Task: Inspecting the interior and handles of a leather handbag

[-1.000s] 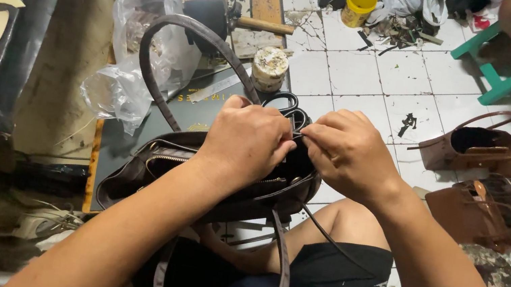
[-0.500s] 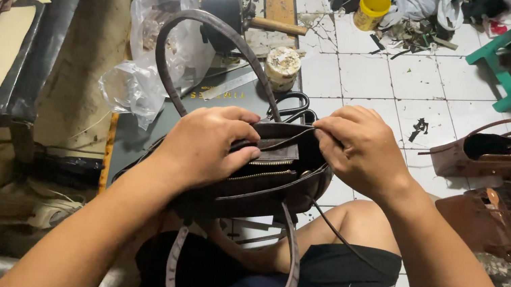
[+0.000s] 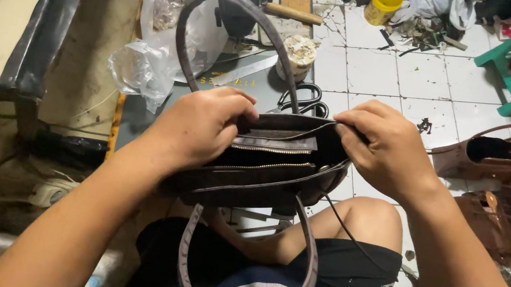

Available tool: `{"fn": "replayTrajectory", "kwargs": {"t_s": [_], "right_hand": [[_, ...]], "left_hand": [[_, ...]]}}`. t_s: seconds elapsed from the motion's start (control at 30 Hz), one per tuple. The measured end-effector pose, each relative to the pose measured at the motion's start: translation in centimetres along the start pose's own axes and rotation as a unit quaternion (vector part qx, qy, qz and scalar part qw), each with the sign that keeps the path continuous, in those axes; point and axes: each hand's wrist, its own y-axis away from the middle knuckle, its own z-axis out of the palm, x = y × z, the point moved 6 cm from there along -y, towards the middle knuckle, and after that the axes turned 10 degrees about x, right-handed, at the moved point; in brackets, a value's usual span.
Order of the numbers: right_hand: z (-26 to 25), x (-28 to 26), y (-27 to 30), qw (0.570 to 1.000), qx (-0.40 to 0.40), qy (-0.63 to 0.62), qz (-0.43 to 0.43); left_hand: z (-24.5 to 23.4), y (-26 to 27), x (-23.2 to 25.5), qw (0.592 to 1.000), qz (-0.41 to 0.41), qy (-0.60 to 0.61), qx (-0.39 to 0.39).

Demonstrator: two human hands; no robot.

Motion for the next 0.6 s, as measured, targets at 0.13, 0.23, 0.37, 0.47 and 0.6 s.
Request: {"fn": "replayTrajectory", "kwargs": {"t_s": [0.13,0.23,0.37,0.47,0.6], "right_hand": [[-0.3,-0.3,0.0,0.997,-0.064,0.029,0.041],[-0.4,-0.1,0.2,0.996,-0.065,0.048,0.048],[-0.2,0.0,0.1,0.996,-0.063,0.059,0.030],[-0.2,0.3,0.0,0.993,-0.075,0.077,0.039],[-0.1,-0.1,-0.3,0.993,-0.079,0.074,0.050]], "left_hand": [[-2.8,2.2,-2.0,0.997,-0.044,0.048,0.043],[-5.0,4.8,-2.7,0.993,-0.093,0.025,0.072],[-6.0,7.4,-3.7,0.985,-0.130,-0.070,0.089],[-6.1,8.2,-4.7,0.978,-0.131,-0.117,0.115],[-6.2,8.1,-5.0,0.978,-0.162,-0.089,0.099]]}}
